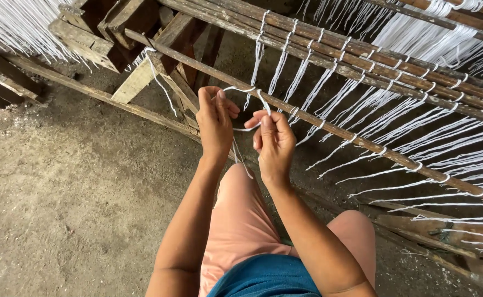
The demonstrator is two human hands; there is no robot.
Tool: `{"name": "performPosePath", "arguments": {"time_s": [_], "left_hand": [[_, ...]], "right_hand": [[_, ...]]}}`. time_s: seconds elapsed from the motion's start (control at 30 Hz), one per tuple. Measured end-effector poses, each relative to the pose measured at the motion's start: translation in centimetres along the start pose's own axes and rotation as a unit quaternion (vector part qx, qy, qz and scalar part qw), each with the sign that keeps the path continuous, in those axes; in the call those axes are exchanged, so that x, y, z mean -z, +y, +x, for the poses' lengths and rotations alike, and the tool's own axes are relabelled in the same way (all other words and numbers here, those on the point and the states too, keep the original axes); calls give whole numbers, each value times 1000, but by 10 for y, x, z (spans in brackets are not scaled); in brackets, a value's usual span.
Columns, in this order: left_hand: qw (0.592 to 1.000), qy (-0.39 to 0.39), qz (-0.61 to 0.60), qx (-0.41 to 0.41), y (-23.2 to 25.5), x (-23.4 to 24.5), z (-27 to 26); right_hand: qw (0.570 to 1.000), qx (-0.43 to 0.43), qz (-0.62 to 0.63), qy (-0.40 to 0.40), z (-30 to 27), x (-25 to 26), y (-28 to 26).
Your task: Tying individual candle wicks onto a wooden frame to prepare them for dipping.
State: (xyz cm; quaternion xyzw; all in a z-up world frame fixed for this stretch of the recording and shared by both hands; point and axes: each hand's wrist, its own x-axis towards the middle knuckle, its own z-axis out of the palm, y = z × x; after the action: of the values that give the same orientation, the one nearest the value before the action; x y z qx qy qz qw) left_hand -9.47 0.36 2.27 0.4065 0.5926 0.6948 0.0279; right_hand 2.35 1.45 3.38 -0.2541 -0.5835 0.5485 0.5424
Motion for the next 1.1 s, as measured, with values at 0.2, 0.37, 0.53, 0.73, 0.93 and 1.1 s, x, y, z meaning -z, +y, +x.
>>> {"name": "performPosePath", "arguments": {"time_s": [0.2,0.37,0.53,0.73,0.93,1.1], "left_hand": [[1000,-1,4,24,-6,-4,-5],[999,-15,7,48,-14,-6,-17],[999,-28,17,39,-25,-7,-20],[996,-56,35,55,-26,-3,-15],[981,25,126,-144,11,5,-7],[922,-36,325,-208,25,13,1]], "right_hand": [[999,30,-19,19,-9,6,19],[997,34,-76,-8,-16,12,29],[979,21,-193,-63,-43,44,79],[858,-188,-374,-299,-104,114,79],[700,-442,-388,-405,-131,213,47],[764,-517,-359,-146,-171,297,5]]}}
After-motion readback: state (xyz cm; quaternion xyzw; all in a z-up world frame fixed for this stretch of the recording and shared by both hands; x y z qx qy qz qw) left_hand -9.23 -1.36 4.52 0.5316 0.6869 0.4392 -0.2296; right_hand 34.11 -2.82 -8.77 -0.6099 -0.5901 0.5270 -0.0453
